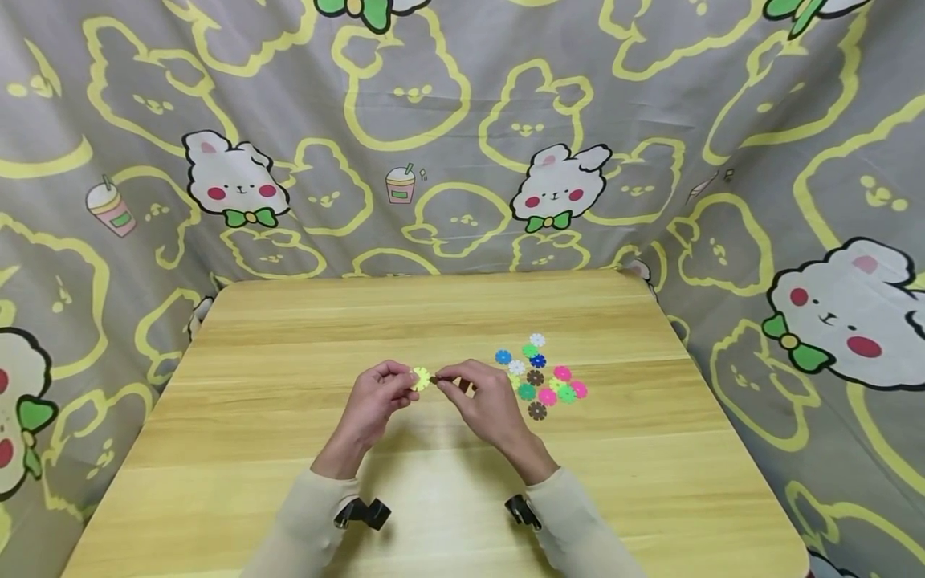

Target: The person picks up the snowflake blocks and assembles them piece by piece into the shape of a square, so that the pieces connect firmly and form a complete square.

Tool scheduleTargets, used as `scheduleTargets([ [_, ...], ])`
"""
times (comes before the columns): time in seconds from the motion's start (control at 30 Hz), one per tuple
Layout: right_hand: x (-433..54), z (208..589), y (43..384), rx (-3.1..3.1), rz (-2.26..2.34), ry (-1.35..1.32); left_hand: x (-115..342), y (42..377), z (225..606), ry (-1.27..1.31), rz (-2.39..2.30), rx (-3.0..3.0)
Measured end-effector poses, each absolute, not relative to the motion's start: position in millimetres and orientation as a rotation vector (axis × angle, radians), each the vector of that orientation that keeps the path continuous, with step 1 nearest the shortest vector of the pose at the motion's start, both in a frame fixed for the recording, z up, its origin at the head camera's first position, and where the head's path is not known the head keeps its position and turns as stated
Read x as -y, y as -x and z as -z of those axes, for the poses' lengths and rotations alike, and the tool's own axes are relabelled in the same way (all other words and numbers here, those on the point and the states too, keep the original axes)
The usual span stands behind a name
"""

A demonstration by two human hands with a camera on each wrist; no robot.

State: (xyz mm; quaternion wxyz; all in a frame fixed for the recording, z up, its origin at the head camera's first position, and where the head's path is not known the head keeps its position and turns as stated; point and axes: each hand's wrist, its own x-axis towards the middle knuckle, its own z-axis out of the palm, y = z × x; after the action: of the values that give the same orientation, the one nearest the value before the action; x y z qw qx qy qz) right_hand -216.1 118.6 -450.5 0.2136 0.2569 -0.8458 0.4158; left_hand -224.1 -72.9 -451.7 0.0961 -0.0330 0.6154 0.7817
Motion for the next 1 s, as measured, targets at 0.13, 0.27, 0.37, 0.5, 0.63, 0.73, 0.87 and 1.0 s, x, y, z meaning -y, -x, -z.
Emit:
scheduleTargets([
  [0.13, -120.7, 451.6, 217.5, 2.364, -1.113, -0.753, 73.2, 223.7, 452.5, 0.100, -2.307, -1.824],
  [0.27, -121.0, 452.7, 216.9, 2.366, -1.093, -0.785, 74.0, 222.8, 454.7, 0.110, -2.302, -1.828],
  [0.37, -120.1, 452.0, 216.5, 2.367, -1.093, -0.790, 74.2, 222.5, 455.3, 0.117, -2.306, -1.839],
  [0.5, -119.4, 451.4, 217.6, 2.361, -1.094, -0.785, 74.5, 223.2, 454.7, 0.130, -2.319, -1.854],
  [0.63, -119.1, 453.0, 217.8, 2.352, -1.131, -0.758, 74.5, 223.5, 455.5, 0.153, -2.342, -1.848],
  [0.73, -118.8, 453.9, 218.1, 2.347, -1.162, -0.744, 73.6, 223.5, 455.4, 0.136, -2.341, -1.832],
  [0.87, -118.7, 455.0, 218.6, 2.343, -1.155, -0.757, 72.1, 222.7, 455.0, 0.115, -2.332, -1.815],
  [1.0, -118.7, 456.5, 219.0, 2.330, -1.109, -0.786, 71.7, 222.1, 456.2, 0.125, -2.335, -1.807],
])
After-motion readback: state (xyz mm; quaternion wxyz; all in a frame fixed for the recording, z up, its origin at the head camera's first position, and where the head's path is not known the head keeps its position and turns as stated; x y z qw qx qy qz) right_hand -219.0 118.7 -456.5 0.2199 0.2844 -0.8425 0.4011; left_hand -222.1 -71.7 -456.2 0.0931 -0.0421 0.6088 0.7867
